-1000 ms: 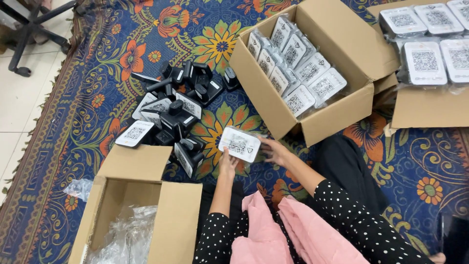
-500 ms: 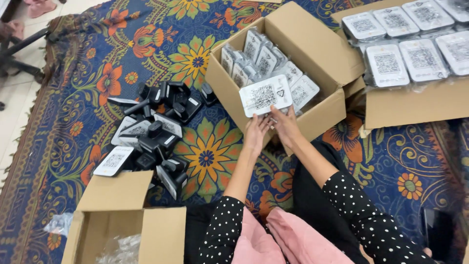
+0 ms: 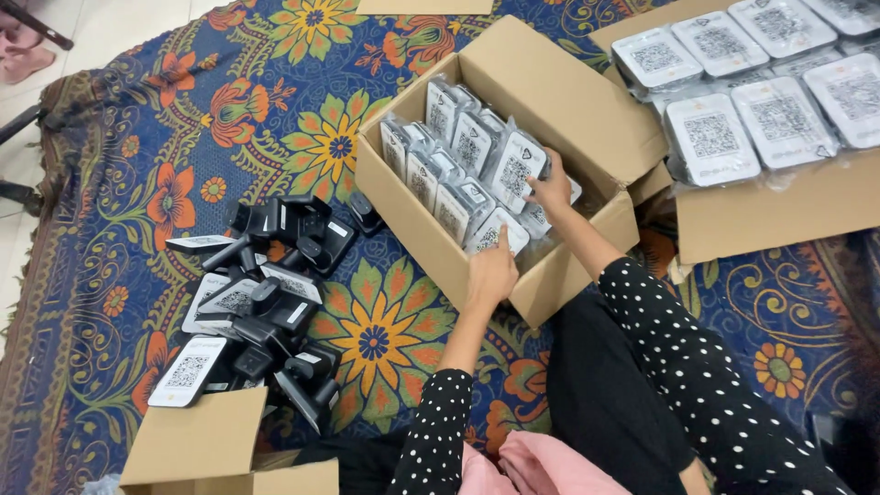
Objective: The person sorts and packs electronic components with QR codes into plastic bags and boxes.
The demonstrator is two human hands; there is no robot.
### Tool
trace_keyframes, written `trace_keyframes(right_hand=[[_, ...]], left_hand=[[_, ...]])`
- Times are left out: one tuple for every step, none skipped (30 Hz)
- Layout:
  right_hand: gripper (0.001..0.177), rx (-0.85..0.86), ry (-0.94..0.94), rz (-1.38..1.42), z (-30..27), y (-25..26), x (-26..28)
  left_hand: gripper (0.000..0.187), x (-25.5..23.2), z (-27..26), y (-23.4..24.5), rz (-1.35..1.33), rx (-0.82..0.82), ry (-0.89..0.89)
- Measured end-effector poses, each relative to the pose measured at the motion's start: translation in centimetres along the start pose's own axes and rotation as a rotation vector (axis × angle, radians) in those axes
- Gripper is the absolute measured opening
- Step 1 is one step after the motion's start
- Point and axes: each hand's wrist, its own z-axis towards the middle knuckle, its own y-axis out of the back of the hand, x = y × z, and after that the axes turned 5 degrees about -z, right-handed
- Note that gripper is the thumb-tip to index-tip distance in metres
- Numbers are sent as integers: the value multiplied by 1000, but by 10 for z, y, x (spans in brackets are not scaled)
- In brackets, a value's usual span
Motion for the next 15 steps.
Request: trace_keyframes(right_hand=[[68, 8, -4, 4, 3, -8, -7], [75, -50, 3, -232, 9, -20, -11], [83, -109, 9, -468, 14, -32, -15], [83, -103, 13, -461, 23, -38, -27], [84, -158, 55, -584, 31, -44, -38], [88, -214, 90, -714, 33, -46, -52], [88, -209, 86, -713, 33, -46, -54], [89, -172, 69, -745, 40, -45, -50], [90, -135, 51, -778, 45, -44, -46], [90, -133, 60, -778, 47, -44, -45], [93, -104, 35, -780, 49, -44, -43], [96, -75, 3, -784, 46, -43, -44], [96, -73, 6, -785, 49, -42, -46], [99, -34, -54, -861, 50, -39, -48], [103, 5, -115, -937, 51, -37, -49]], left_hand=[[68, -2, -2, -1, 5, 0, 9], [65, -2, -1, 1, -1, -5, -6], [62, -2, -1, 4, -6, -9, -21], [62, -6, 1, 12, 2, -14, -18], [60, -9, 1, 21, -23, -5, -12], [59, -15, -3, 26, -56, 11, -4], [59, -14, -7, 24, -54, 14, 1], [56, -14, -5, 24, -70, 18, 4], [54, -15, -4, 23, -86, 21, 7], [54, -12, -1, 21, -85, 12, 7], [52, -10, 0, 19, -83, -5, -3], [50, -8, -1, 15, -82, -18, -11], [50, -8, -2, 15, -83, -21, -10], [49, -9, -4, 16, -78, -24, -7], [48, -10, -6, 17, -72, -27, -4]])
